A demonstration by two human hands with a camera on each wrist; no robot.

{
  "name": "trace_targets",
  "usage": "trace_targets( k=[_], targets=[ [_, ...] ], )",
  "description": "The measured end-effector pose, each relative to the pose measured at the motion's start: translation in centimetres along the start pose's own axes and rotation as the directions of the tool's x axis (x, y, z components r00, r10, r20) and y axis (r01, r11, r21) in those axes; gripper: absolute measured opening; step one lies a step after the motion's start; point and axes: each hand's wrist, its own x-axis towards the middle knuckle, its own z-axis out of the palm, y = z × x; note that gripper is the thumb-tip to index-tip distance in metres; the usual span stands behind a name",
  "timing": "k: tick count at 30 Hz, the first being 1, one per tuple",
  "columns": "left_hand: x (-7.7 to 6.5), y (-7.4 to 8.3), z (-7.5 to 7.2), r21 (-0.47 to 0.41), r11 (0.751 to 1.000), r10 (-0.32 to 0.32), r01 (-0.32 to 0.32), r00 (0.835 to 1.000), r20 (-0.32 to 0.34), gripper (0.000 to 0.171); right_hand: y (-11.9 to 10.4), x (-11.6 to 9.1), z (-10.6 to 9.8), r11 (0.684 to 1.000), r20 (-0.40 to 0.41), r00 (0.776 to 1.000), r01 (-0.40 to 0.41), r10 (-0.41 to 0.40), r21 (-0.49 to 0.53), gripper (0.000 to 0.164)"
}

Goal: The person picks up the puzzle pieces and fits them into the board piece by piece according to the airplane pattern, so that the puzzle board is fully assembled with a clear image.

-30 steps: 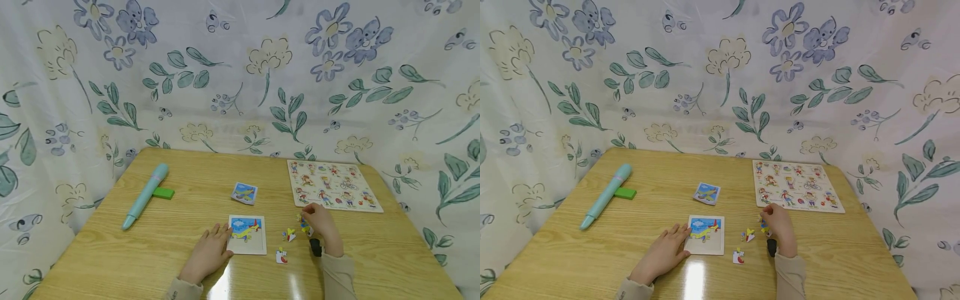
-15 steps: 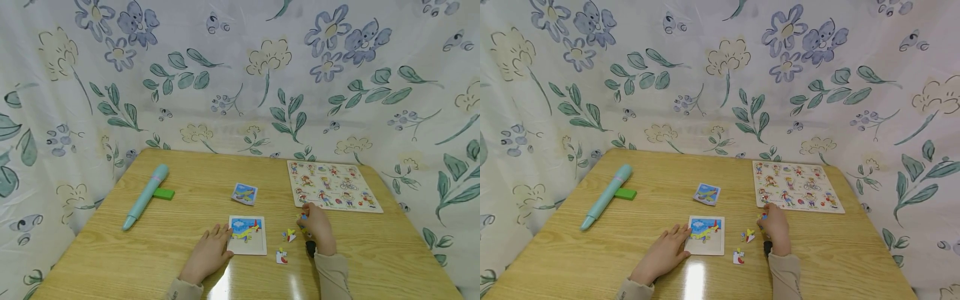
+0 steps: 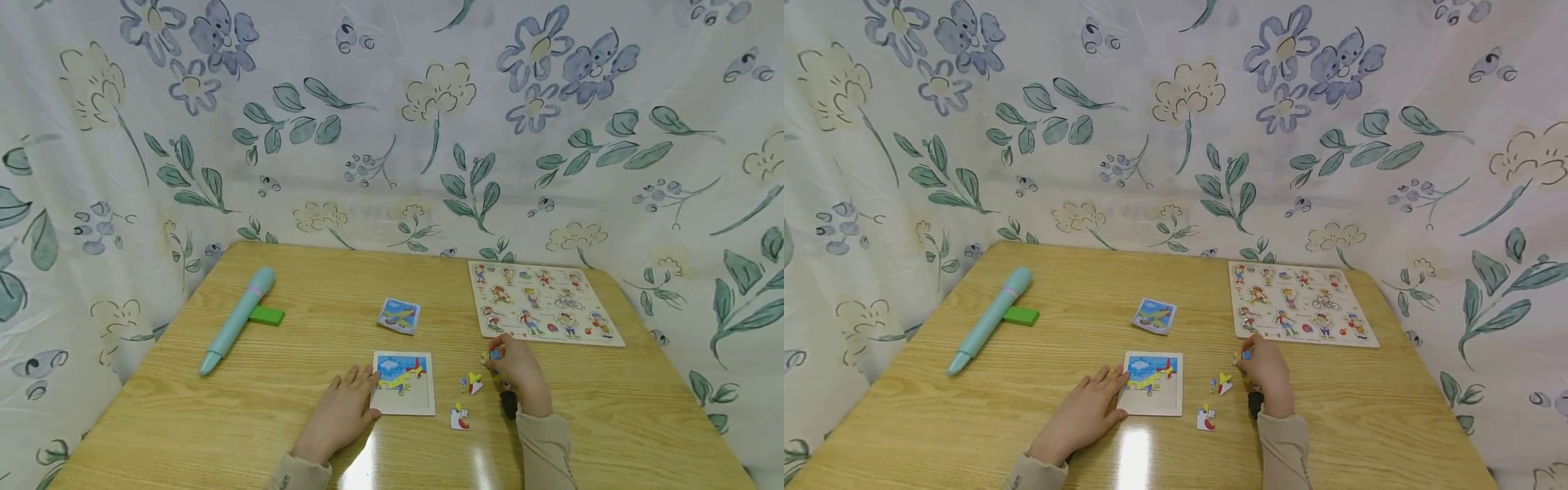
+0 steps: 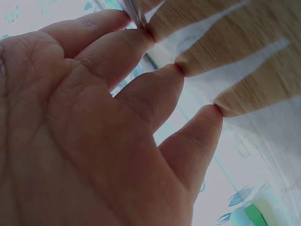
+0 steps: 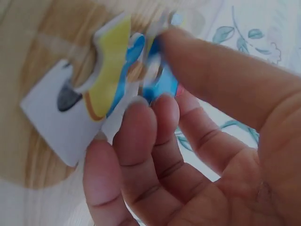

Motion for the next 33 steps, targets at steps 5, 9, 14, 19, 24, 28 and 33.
trace_targets(
  k=[5, 9, 14, 19, 24, 28, 33],
  targets=[
    [0.0, 0.0, 0.0, -0.002, 1.000, -0.002, 0.002, 1.000, 0.002, 0.064, 0.0, -0.1, -0.3, 1.000, -0.006, 1.000, 0.004, -0.004, -0.012, 0.014],
    [0.1, -0.1, 0.1, -0.003, 1.000, -0.003, 0.003, 1.000, 0.001, 0.064, -0.2, -0.1, -0.3, 0.999, -0.014, 0.999, 0.034, -0.034, 0.018, 0.015],
    [0.0, 0.0, 0.2, -0.009, 1.000, -0.008, 0.008, 1.000, 0.000, 0.064, -1.0, 0.0, 0.1, 0.991, 0.030, 0.997, 0.064, -0.067, 0.116, 0.016],
    [0.1, 0.0, 0.2, -0.009, 1.000, -0.011, 0.011, 1.000, 0.001, 0.064, -2.5, -0.1, 0.9, 0.967, 0.101, 0.985, 0.111, -0.137, 0.229, 0.014],
    [0.1, -0.1, 0.2, -0.010, 1.000, -0.016, 0.016, 1.000, 0.001, 0.064, -4.2, -0.4, 1.9, 0.968, 0.122, 0.978, 0.143, -0.170, 0.205, 0.011],
    [0.1, -0.1, 0.1, -0.020, 1.000, -0.021, 0.021, 1.000, 0.000, 0.064, -5.2, -0.7, 2.8, 0.966, 0.163, 0.962, 0.192, -0.220, 0.176, 0.014],
    [0.1, -0.1, 0.1, -0.005, 1.000, -0.015, 0.015, 1.000, -0.009, 0.063, -6.1, -1.2, 3.6, 0.955, 0.216, 0.934, 0.253, -0.283, 0.156, 0.018]
  ],
)
